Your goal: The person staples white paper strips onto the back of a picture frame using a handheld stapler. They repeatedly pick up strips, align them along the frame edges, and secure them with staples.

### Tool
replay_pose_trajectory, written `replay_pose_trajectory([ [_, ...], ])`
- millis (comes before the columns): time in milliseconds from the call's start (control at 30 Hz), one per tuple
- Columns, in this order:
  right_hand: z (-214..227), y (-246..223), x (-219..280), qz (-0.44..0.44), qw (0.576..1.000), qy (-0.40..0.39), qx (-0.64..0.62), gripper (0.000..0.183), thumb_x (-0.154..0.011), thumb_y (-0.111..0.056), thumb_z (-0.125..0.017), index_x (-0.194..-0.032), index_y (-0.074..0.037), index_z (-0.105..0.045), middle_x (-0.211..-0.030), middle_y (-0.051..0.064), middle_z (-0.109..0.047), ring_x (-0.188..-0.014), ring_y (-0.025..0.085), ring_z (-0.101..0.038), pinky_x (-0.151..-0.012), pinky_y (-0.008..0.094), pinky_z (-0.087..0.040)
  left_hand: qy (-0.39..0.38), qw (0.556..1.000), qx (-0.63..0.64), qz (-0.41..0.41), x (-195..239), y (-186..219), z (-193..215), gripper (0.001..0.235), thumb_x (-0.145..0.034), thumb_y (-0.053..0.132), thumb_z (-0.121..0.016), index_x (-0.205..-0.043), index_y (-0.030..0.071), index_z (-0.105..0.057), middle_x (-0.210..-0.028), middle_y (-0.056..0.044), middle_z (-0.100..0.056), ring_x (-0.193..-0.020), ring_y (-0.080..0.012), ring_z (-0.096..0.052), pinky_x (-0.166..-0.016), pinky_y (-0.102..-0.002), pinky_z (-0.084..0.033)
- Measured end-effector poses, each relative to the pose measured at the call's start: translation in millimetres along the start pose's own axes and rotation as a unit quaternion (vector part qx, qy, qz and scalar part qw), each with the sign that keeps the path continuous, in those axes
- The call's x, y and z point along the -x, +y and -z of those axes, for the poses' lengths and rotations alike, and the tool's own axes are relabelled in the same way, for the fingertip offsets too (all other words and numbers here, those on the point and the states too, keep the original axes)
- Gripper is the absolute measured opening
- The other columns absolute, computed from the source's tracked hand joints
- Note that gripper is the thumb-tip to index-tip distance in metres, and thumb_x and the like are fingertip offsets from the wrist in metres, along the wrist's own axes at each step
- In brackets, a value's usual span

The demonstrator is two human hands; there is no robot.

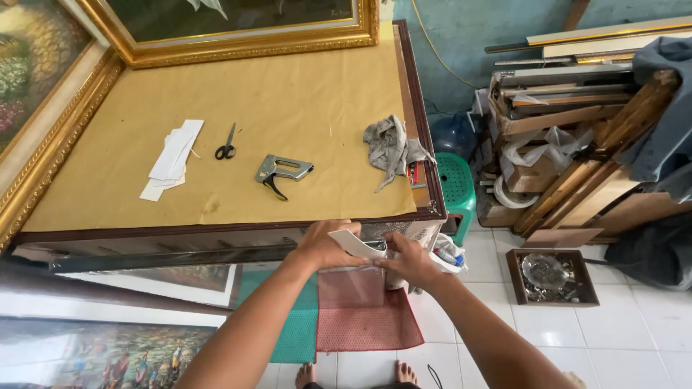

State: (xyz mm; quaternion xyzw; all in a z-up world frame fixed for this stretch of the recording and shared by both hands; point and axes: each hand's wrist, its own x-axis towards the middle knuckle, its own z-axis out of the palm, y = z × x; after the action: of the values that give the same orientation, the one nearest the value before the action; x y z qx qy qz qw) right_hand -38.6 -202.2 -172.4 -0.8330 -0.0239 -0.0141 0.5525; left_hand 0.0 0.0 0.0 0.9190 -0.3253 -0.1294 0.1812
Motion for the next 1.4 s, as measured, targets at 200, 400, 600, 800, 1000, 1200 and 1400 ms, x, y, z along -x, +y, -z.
replay_pose_trajectory([
  [200, 23, -21, 1, 0.046, 0.996, -0.036, 0.063, 0.046, -0.053, -0.031, -0.084, -0.088, -0.017, -0.059, -0.075, 0.001, -0.069, -0.08, 0.016, -0.066, -0.076, 0.033, -0.049, -0.224, 0.972, -0.017, 0.066, -10, 13, 10, 0.062, -0.067, 0.065, -0.051, -0.125, 0.046, -0.04, -0.134, 0.001, -0.042, -0.125, -0.023, -0.037, -0.104, -0.038, -0.028],
  [400, 25, -14, 3, 0.054, 0.995, -0.076, 0.02, 0.042, -0.055, -0.024, -0.083, -0.088, -0.013, -0.061, -0.079, 0.003, -0.07, -0.083, 0.017, -0.066, -0.079, 0.034, -0.047, -0.28, 0.958, -0.012, 0.065, -8, 24, 20, 0.071, -0.067, 0.06, -0.051, -0.131, 0.035, -0.036, -0.132, -0.009, -0.044, -0.127, -0.0289, -0.034, -0.107, -0.039, -0.024],
  [600, 26, -20, -1, 0.063, 0.979, -0.116, -0.154, 0.044, -0.053, -0.004, -0.086, -0.085, 0.004, -0.057, -0.095, 0.013, -0.057, -0.091, 0.022, -0.059, -0.083, 0.028, -0.049, -0.26, 0.963, -0.01, 0.072, -15, -1, -4, 0.069, -0.065, 0.06, -0.056, -0.129, 0.042, -0.037, -0.13, -0.007, -0.046, -0.124, -0.028, -0.038, -0.104, -0.038, -0.028],
  [800, 65, -109, -57, 0.062, 0.868, -0.429, 0.244, 0.047, -0.066, -0.013, -0.071, -0.11, -0.011, -0.056, -0.104, 0.025, -0.059, -0.09, 0.037, -0.062, -0.08, 0.044, -0.05, -0.245, 0.966, -0.021, 0.075, -13, -3, -16, 0.075, -0.058, 0.066, -0.055, -0.128, 0.042, -0.038, -0.13, -0.006, -0.045, -0.122, -0.0271, -0.041, -0.103, -0.04, -0.029],
  [1000, -6, -140, -166, 0.185, 0.881, -0.289, 0.326, 0.02, -0.076, -0.025, -0.045, -0.085, -0.02, -0.062, -0.087, -0.002, -0.066, -0.082, 0.019, -0.061, -0.073, 0.033, -0.044, -0.279, 0.957, 0.001, 0.076, 3, 25, 19, 0.07, -0.056, 0.053, -0.052, -0.124, 0.041, -0.041, -0.123, -0.009, -0.042, -0.106, -0.0281, -0.049, -0.083, -0.032, -0.036],
  [1200, -121, -177, -221, 0.071, 0.859, -0.294, 0.414, 0.062, -0.081, -0.047, -0.05, -0.124, -0.005, -0.039, -0.133, 0.015, -0.033, -0.12, 0.033, -0.035, -0.087, 0.048, -0.041, -0.275, 0.953, 0.052, 0.114, 11, 28, 38, 0.074, -0.052, 0.054, -0.05, -0.124, 0.036, -0.044, -0.127, -0.005, -0.042, -0.116, -0.0237, -0.042, -0.09, -0.036, -0.036],
  [1400, -153, -192, -230, -0.106, 0.839, -0.217, 0.488, 0.079, -0.07, -0.049, -0.062, -0.129, -0.011, -0.026, -0.129, 0.014, -0.03, -0.121, 0.03, -0.028, -0.094, 0.049, -0.028, -0.3, 0.952, 0.017, 0.058, -6, 5, 20, 0.077, -0.055, 0.054, -0.045, -0.127, 0.028, -0.044, -0.137, 0.0, -0.037, -0.124, -0.0232, -0.034, -0.093, -0.031, -0.034],
])
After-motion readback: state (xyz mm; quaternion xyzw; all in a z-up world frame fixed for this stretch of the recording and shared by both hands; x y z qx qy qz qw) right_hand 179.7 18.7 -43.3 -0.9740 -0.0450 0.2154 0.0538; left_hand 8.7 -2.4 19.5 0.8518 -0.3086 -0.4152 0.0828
